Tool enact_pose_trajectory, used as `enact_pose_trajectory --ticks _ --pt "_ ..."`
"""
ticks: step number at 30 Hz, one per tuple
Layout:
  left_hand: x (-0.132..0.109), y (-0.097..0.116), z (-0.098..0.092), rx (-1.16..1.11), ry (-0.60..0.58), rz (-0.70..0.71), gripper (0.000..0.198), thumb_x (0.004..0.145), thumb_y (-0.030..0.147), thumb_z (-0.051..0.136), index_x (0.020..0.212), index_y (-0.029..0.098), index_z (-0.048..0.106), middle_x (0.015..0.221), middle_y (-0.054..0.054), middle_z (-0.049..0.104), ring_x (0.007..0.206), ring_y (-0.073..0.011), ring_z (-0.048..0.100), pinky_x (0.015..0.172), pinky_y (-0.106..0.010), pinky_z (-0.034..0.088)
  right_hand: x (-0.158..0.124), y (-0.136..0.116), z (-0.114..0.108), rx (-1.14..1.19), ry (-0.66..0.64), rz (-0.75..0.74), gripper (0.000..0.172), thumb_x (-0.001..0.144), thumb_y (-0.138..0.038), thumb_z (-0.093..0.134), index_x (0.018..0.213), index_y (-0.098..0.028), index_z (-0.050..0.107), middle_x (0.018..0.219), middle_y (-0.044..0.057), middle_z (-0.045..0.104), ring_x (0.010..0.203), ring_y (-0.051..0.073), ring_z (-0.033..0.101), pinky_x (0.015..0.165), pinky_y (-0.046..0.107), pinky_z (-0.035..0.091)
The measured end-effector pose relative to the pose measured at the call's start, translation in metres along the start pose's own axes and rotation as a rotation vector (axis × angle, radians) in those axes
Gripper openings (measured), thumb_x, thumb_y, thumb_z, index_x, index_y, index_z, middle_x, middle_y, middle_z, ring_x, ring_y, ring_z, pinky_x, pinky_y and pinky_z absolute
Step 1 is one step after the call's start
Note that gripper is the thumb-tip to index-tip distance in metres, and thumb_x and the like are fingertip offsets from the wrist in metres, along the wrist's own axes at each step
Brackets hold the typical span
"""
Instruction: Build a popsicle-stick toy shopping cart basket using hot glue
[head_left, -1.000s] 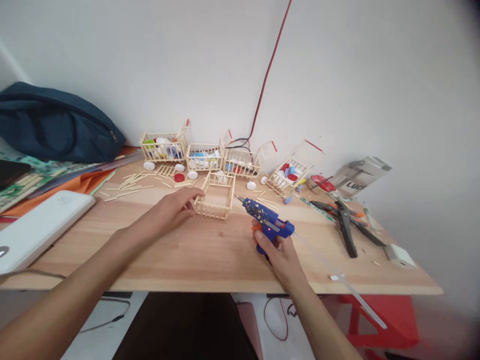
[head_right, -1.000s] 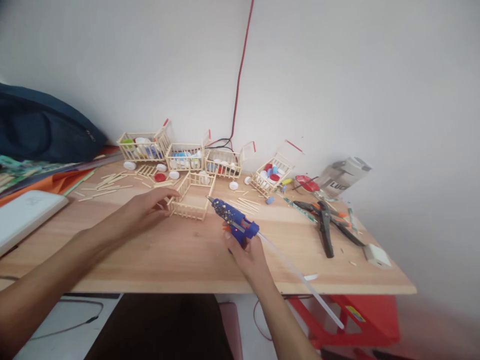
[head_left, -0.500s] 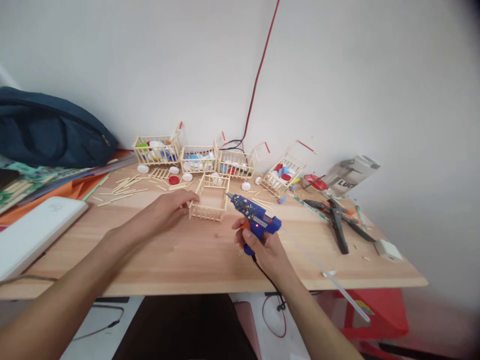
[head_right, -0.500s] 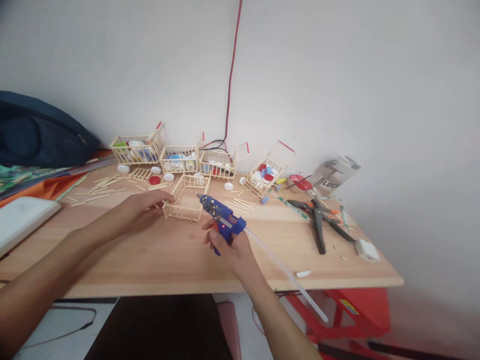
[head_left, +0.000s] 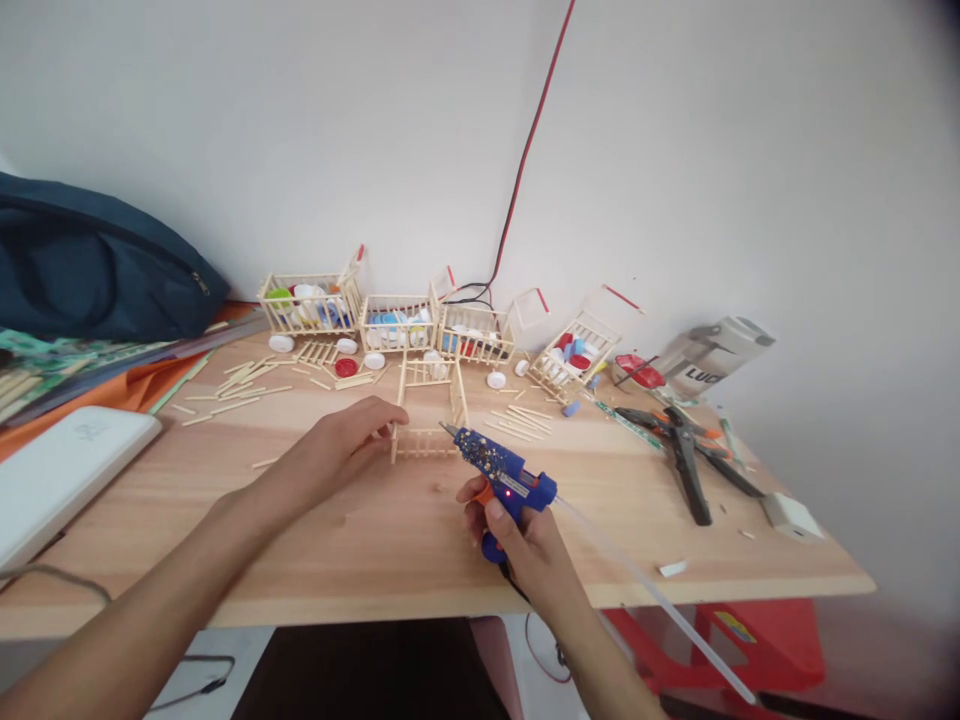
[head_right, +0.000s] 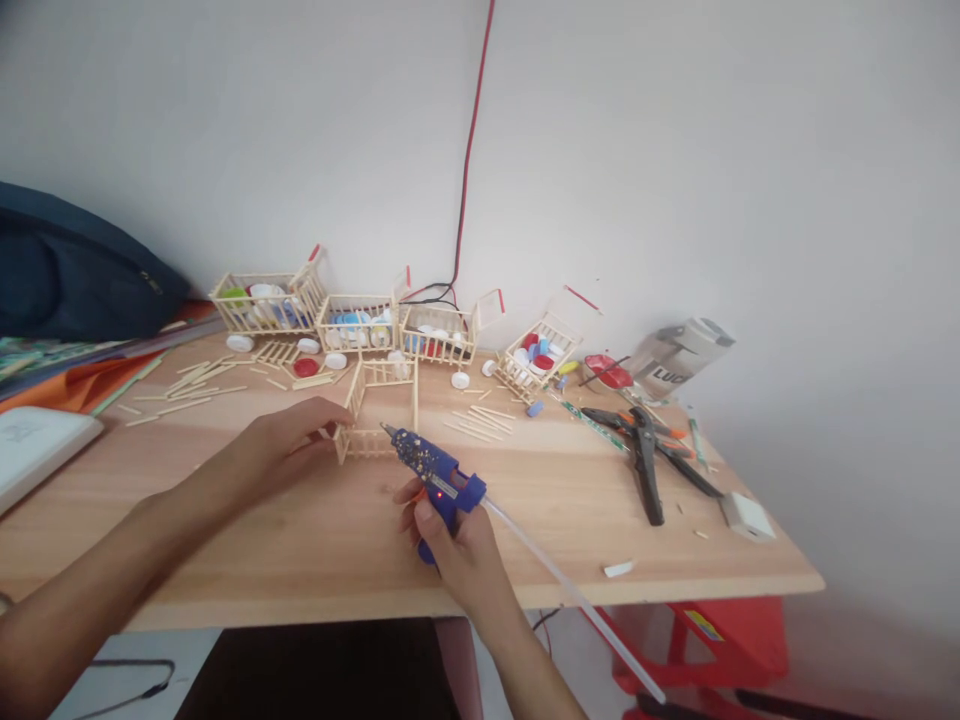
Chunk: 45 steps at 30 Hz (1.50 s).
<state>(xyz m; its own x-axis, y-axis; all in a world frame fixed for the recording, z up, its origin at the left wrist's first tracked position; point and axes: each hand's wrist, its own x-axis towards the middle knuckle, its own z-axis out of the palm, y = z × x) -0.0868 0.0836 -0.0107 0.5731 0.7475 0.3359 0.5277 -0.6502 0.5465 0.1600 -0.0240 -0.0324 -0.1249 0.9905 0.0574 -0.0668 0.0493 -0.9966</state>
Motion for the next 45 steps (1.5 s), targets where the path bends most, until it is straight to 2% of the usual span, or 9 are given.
enact_pose_trajectory --ticks 6,10,23,27,31,37,42,45 --pt "0.000 0.008 0.004 -0.057 0.016 -0.025 0.026 0.090 0.014 0.045 0.112 0.020 0.058 0.105 -0.005 0.063 0.090 -0.0152 0.062 0.081 -0.027 0.050 -0.006 -0.003 -0.002 -0.185 0.044 0.001 0.038 0.094 -0.052 0.049 0.099 -0.018 0.065 0.080 0.005 0.062 0.068 0.016 0.055 0.061 0.028 0.045" --pt "-0.001 0.009 0.005 -0.136 0.022 -0.045 0.025 0.089 0.014 0.048 0.111 0.020 0.058 0.103 -0.005 0.062 0.089 -0.0142 0.062 0.080 -0.027 0.052 -0.009 -0.002 -0.001 -0.213 0.108 0.030 0.039 0.092 -0.054 0.050 0.097 -0.018 0.066 0.077 0.005 0.061 0.066 0.016 0.055 0.060 0.028 0.046" --pt "-0.004 0.011 0.004 -0.202 0.033 -0.075 0.023 0.090 0.017 0.050 0.111 0.021 0.057 0.110 -0.006 0.062 0.090 -0.0147 0.064 0.081 -0.028 0.053 -0.004 -0.005 0.018 -0.160 0.038 0.062 0.041 0.094 -0.056 0.046 0.092 -0.019 0.062 0.067 0.003 0.060 0.059 0.016 0.056 0.053 0.027 0.043" --pt "-0.004 0.009 0.003 -0.183 0.028 -0.049 0.026 0.089 0.013 0.048 0.112 0.021 0.057 0.111 -0.006 0.061 0.091 -0.0142 0.063 0.080 -0.027 0.052 0.000 -0.007 0.020 -0.142 0.018 0.068 0.043 0.093 -0.058 0.046 0.092 -0.018 0.063 0.070 0.004 0.060 0.060 0.016 0.055 0.052 0.027 0.042" --pt "-0.004 0.007 0.000 -0.142 -0.013 -0.006 0.029 0.087 0.009 0.047 0.112 0.020 0.057 0.110 -0.006 0.059 0.094 -0.0144 0.060 0.083 -0.026 0.051 0.001 -0.001 0.011 -0.170 0.025 0.049 0.039 0.094 -0.054 0.048 0.095 -0.019 0.065 0.075 0.004 0.062 0.064 0.016 0.055 0.059 0.028 0.045" --pt "-0.001 0.015 -0.010 -0.040 -0.070 -0.017 0.035 0.085 0.013 0.050 0.118 0.022 0.055 0.112 -0.005 0.058 0.091 -0.0151 0.059 0.080 -0.027 0.050 -0.005 0.001 0.003 -0.181 0.093 -0.057 0.035 0.095 -0.051 0.047 0.097 -0.021 0.066 0.094 0.009 0.067 0.083 0.021 0.060 0.079 0.035 0.048" --pt "-0.002 0.021 -0.012 0.023 -0.083 -0.056 0.035 0.083 0.027 0.063 0.118 0.023 0.057 0.119 -0.007 0.056 0.106 -0.0214 0.056 0.092 -0.035 0.048 -0.003 -0.002 0.000 -0.097 0.158 -0.106 0.033 0.096 -0.050 0.046 0.098 -0.022 0.063 0.099 0.009 0.068 0.089 0.022 0.060 0.080 0.037 0.047" --pt "-0.003 0.025 -0.006 0.047 -0.032 -0.063 0.031 0.084 0.022 0.059 0.115 0.023 0.059 0.123 -0.008 0.050 0.111 -0.0211 0.054 0.094 -0.035 0.048 -0.002 -0.001 -0.004 -0.106 0.178 -0.123 0.032 0.096 -0.049 0.047 0.102 -0.022 0.062 0.101 0.009 0.068 0.089 0.022 0.060 0.079 0.036 0.047"
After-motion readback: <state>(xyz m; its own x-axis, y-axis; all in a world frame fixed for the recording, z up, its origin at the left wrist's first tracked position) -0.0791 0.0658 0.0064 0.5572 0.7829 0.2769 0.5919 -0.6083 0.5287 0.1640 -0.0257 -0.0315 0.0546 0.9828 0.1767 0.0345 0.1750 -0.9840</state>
